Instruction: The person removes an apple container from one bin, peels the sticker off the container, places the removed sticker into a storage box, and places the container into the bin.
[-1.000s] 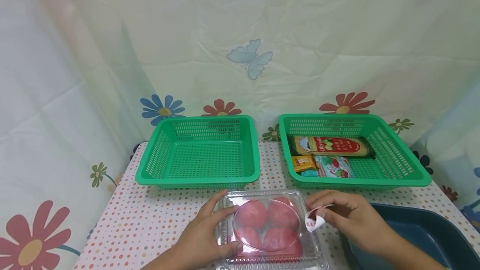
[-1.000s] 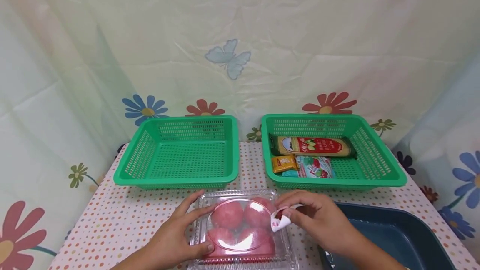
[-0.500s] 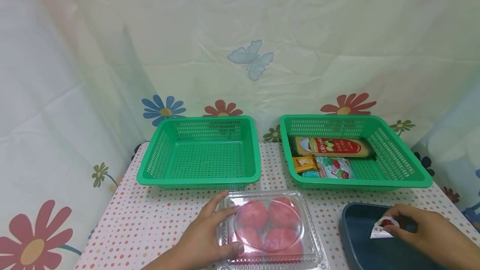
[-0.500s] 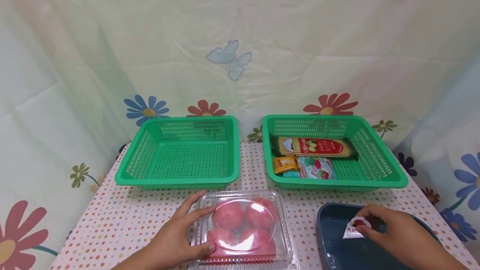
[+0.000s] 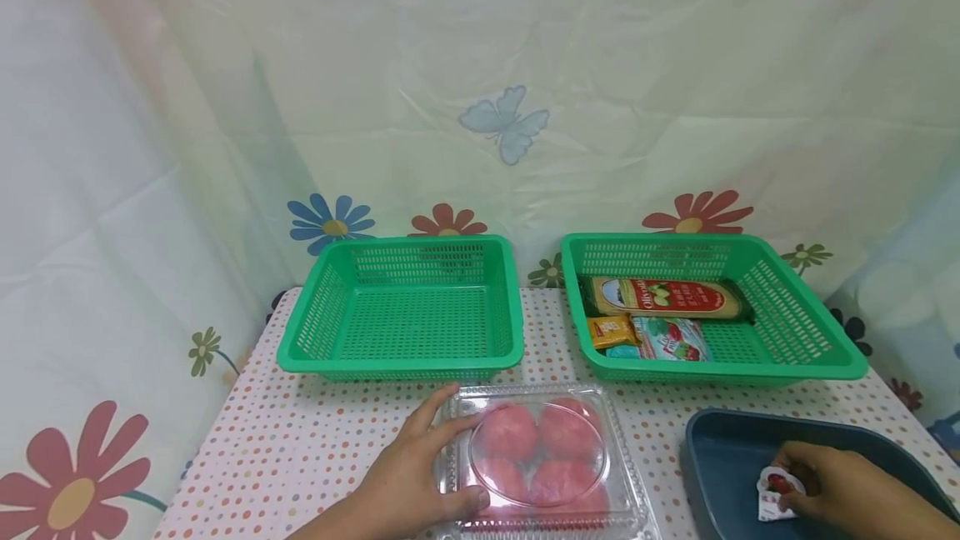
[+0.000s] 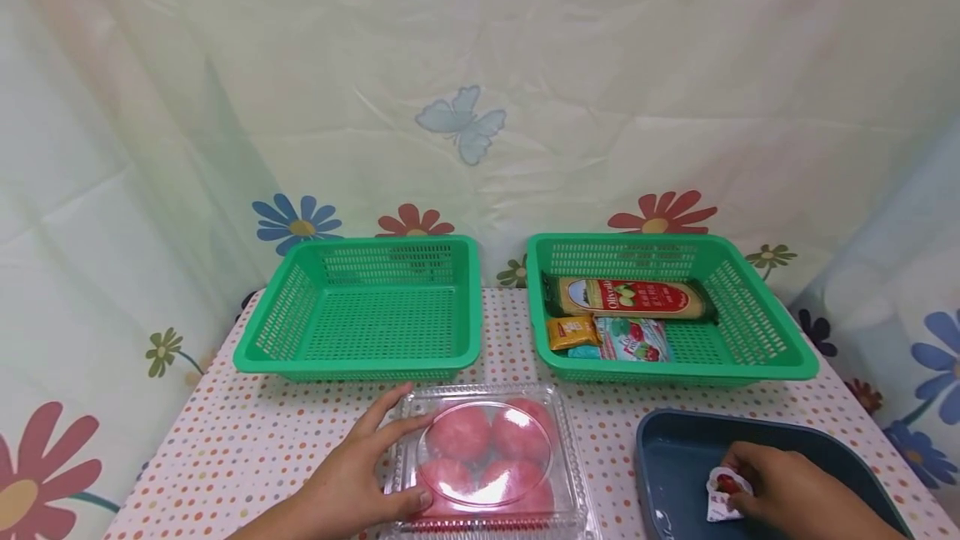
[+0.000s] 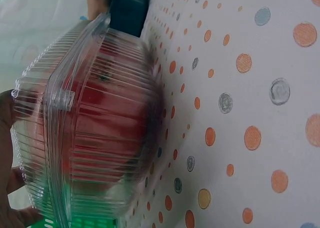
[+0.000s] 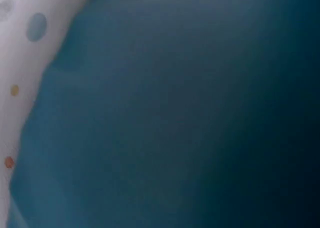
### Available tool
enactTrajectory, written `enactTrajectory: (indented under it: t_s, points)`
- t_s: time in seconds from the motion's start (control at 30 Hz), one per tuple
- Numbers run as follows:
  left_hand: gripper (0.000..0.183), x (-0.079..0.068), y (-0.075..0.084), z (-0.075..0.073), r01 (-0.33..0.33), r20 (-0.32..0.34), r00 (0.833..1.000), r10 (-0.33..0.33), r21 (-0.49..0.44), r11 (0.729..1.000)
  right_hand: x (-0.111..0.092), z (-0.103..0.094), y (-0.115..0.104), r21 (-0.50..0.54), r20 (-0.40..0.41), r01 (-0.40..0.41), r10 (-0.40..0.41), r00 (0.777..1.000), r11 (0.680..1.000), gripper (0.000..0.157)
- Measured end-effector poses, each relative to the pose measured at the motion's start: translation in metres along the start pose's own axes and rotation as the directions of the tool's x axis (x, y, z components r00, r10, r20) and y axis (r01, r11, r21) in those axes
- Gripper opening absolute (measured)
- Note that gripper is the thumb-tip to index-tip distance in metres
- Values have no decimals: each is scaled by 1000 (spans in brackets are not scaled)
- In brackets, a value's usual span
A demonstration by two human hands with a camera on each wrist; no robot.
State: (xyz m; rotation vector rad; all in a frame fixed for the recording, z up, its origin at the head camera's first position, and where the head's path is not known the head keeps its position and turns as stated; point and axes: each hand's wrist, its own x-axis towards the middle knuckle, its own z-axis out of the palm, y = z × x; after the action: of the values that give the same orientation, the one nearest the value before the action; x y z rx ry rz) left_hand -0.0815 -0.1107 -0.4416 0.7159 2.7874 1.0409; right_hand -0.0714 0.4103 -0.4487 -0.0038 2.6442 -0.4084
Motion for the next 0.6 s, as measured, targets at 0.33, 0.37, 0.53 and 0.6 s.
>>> enactTrajectory:
  t_s: [0.33, 0.37, 0.53, 0.6]
  points:
    - [80, 0, 0, 0, -3, 6, 1000, 3, -14, 1000, 7, 7, 7, 34, 92, -58, 54, 994, 998, 30]
    - [81, 0, 0, 0, -3, 5, 1000, 3, -13, 1000, 8, 7, 8, 33, 94, -53, 49, 994, 998, 31]
    - [82, 0, 1, 0, 0, 4, 1000, 0, -22, 1000, 12, 9, 14, -9, 86, -48, 49, 995, 999, 51]
    - [82, 0, 1, 0, 3, 7, 1000, -3, -31, 1000, 14, 9, 17, -47, 63, -54, 57, 996, 997, 61]
